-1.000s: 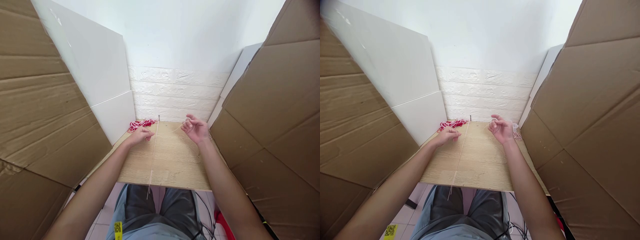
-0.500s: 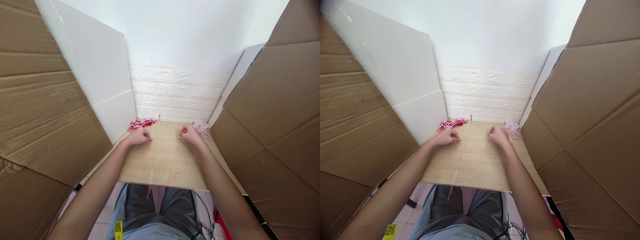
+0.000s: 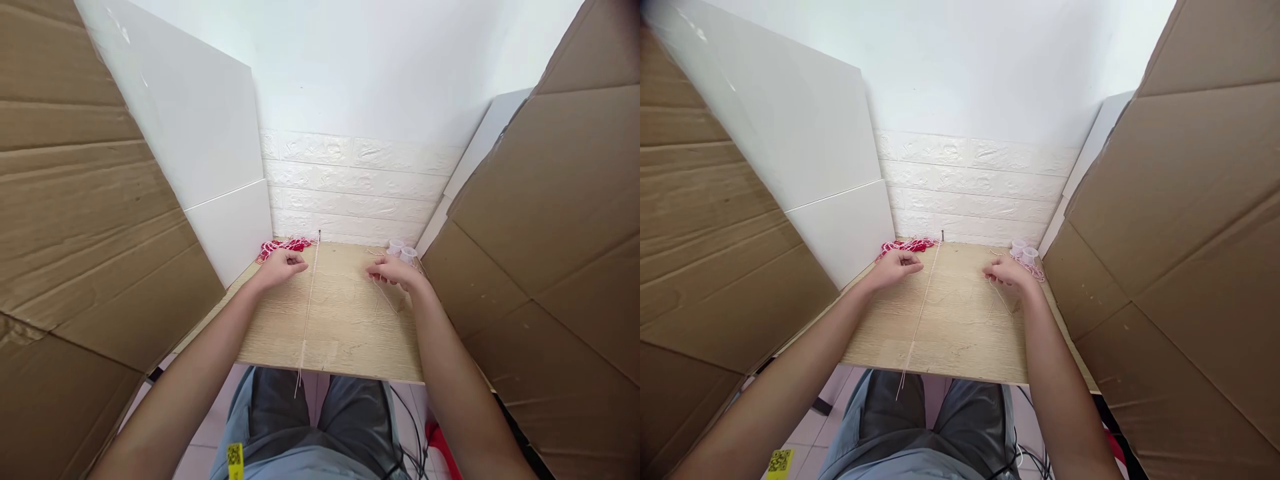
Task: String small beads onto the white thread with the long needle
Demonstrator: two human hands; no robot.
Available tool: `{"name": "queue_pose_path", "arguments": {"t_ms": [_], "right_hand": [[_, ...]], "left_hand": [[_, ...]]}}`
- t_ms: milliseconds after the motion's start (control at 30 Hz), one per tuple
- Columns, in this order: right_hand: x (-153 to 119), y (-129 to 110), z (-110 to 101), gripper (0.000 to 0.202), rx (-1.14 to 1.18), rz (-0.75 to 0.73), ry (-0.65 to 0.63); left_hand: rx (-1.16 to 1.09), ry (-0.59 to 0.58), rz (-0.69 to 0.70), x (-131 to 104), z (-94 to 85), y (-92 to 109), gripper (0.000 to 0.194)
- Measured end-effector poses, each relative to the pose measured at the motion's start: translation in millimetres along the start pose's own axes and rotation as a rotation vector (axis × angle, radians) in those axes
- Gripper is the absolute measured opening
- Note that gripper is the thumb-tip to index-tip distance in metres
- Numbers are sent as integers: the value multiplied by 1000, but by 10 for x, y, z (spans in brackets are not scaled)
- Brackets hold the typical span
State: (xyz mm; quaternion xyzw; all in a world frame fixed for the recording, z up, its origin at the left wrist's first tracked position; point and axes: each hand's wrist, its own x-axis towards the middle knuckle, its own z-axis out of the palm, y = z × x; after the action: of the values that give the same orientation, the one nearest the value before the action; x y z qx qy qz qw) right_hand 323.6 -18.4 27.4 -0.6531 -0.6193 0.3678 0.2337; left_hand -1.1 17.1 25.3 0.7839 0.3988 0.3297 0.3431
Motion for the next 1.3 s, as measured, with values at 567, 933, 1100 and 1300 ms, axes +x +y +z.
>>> {"name": "queue_pose_path", "arguments": {"t_ms": [567, 933, 1100, 1300], "right_hand": [[-83, -458, 709, 32, 613, -357, -79], [117, -290, 544, 31, 883, -295, 299], [212, -176, 424, 29, 891, -333, 383], [280, -51, 387, 35, 638, -253, 481]], "left_hand": [[-397, -644, 1, -110, 261, 357, 57], [-371, -662, 13, -164, -11, 446, 35], [-325, -737, 43, -163, -83, 414, 32], [-287, -865, 89, -165, -138, 452, 31]]}}
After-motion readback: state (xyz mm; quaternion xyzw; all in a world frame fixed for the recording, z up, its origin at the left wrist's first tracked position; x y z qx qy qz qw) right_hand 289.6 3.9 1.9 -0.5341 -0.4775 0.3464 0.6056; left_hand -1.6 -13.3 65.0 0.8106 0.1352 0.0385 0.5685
